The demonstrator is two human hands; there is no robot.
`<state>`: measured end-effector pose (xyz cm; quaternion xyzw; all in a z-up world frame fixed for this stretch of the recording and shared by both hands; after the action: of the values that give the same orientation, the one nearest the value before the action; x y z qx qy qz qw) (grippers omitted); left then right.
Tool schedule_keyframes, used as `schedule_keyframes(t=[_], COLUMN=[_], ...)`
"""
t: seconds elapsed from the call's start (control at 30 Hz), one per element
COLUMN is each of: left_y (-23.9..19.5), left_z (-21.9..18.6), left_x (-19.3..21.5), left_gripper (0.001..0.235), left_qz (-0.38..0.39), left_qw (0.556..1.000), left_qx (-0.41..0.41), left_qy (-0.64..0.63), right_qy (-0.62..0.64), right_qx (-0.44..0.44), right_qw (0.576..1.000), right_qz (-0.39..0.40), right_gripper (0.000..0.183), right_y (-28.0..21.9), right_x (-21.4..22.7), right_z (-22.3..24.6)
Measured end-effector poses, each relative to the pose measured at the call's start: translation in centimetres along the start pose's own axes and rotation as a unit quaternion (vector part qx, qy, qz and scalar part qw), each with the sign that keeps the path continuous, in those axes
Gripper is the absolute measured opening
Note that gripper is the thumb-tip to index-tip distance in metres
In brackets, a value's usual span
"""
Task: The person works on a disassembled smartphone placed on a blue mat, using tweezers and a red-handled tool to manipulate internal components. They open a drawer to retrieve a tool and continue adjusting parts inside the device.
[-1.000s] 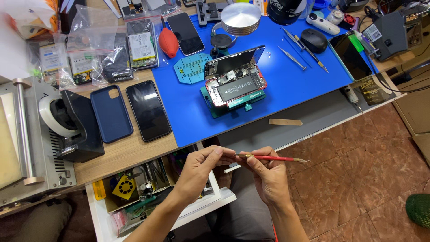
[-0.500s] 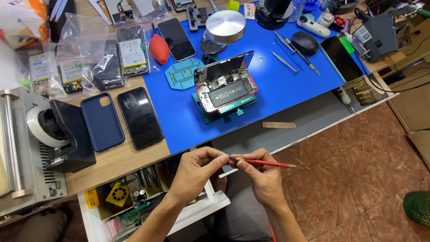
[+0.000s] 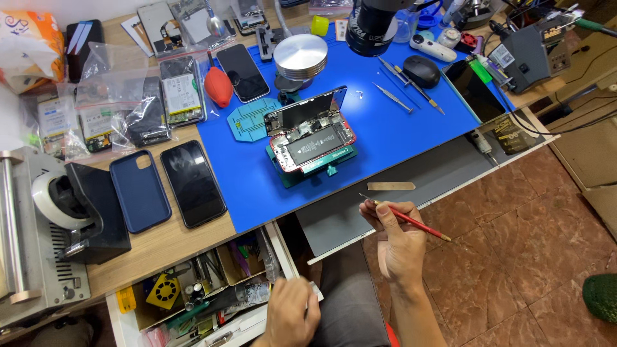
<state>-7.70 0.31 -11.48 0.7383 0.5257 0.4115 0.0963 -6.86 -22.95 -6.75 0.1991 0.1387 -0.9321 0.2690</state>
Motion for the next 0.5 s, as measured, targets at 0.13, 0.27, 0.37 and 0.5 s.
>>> schedule_keyframes(t=[0.13, 0.27, 0.37, 0.5], left_y=[-2.9, -2.5, -1.0, 4.9], left_z=[0.8, 2.7, 5.3, 7.4], left_x=[-0.3, 0.5, 0.7, 1.9], left_gripper=[0.036, 0.034, 0.026, 0.027], left_qz=[0.007, -0.025, -0.009, -0.064], left_qw=[0.985, 0.968, 0.963, 0.967], left_qx=[-0.144, -0.248, -0.270, -0.239], left_qy=[0.092, 0.018, 0.016, 0.064], right_qy=[-0.020, -0.039, -0.079, -0.106], right_qx=[0.019, 0.044, 0.071, 0.123], right_qw=[1.000, 0.998, 0.994, 0.985], right_qz=[-0.008, 0.022, 0.028, 0.062], right_gripper=[0.013, 0.012, 0.015, 0.010], right_y=[0.3, 0.8, 1.2, 1.4], right_x=[-0.3, -0.6, -0.4, -2.5], right_z=[0.1, 0.2, 0.6, 2.8])
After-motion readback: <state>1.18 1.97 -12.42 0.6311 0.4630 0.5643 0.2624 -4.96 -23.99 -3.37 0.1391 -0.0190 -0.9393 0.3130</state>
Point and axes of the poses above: each hand's wrist, its own y-axis towards the middle knuckle, its own x-axis out of the back of the hand, z = x × y, the point moved 3 cm from there along y, towards the middle knuckle, and after that the axes turned 8 degrees about -z, right-handed, at the moved point
